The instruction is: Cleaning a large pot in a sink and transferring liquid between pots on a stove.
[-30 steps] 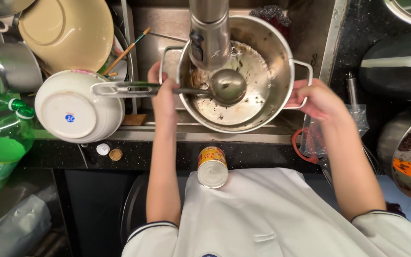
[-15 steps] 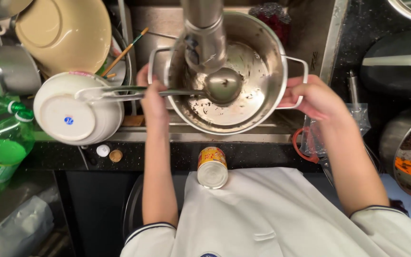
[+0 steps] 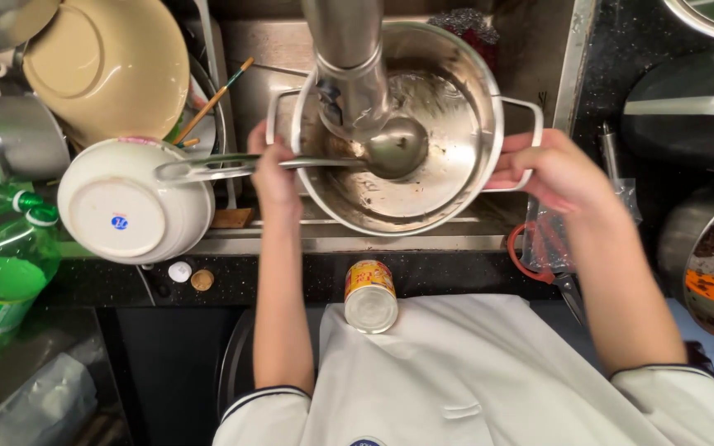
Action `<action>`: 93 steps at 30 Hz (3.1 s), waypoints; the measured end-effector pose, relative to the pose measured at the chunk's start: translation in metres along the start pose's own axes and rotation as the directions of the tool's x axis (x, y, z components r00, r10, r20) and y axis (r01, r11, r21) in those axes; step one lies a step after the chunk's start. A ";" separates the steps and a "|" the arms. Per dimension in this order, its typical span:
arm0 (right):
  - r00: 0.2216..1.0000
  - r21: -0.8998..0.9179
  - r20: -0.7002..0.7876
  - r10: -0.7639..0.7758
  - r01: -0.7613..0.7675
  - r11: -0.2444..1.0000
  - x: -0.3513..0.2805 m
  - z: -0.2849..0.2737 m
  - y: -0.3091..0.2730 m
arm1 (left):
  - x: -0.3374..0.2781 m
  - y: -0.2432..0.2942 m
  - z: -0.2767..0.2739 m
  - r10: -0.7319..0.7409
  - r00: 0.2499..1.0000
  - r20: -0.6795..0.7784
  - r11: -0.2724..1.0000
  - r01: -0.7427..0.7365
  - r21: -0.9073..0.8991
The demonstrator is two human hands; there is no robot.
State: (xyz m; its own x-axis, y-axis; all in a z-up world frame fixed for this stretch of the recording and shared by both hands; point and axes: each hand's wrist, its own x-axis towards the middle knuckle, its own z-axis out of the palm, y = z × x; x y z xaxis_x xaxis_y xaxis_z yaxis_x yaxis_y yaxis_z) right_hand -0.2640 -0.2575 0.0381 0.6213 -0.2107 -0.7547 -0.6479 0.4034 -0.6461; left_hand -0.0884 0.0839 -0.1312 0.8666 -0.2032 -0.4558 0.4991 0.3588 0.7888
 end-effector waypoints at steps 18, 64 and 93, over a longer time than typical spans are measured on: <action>0.994 -0.054 -0.048 -0.099 0.096 0.994 -0.017 -0.028 -0.017 | 0.015 -0.003 0.058 -0.120 0.993 0.010 0.993 0.120 0.010; 0.964 0.163 -0.149 -0.222 0.245 0.956 -0.050 -0.012 0.021 | -0.069 0.095 0.053 0.005 0.998 0.056 0.965 -0.020 0.263; 0.959 0.163 -0.113 -0.260 0.276 0.947 -0.110 -0.010 0.019 | -0.065 0.068 0.047 -0.141 0.990 -0.024 0.988 0.142 0.055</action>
State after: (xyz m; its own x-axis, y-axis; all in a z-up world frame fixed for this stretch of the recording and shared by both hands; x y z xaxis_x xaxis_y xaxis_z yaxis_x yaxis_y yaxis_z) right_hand -0.3485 -0.2356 0.1078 0.7145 -0.4073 -0.5688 -0.3707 0.4691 -0.8016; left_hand -0.1105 0.0790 -0.0284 0.7870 -0.2298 -0.5726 0.6169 0.2751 0.7374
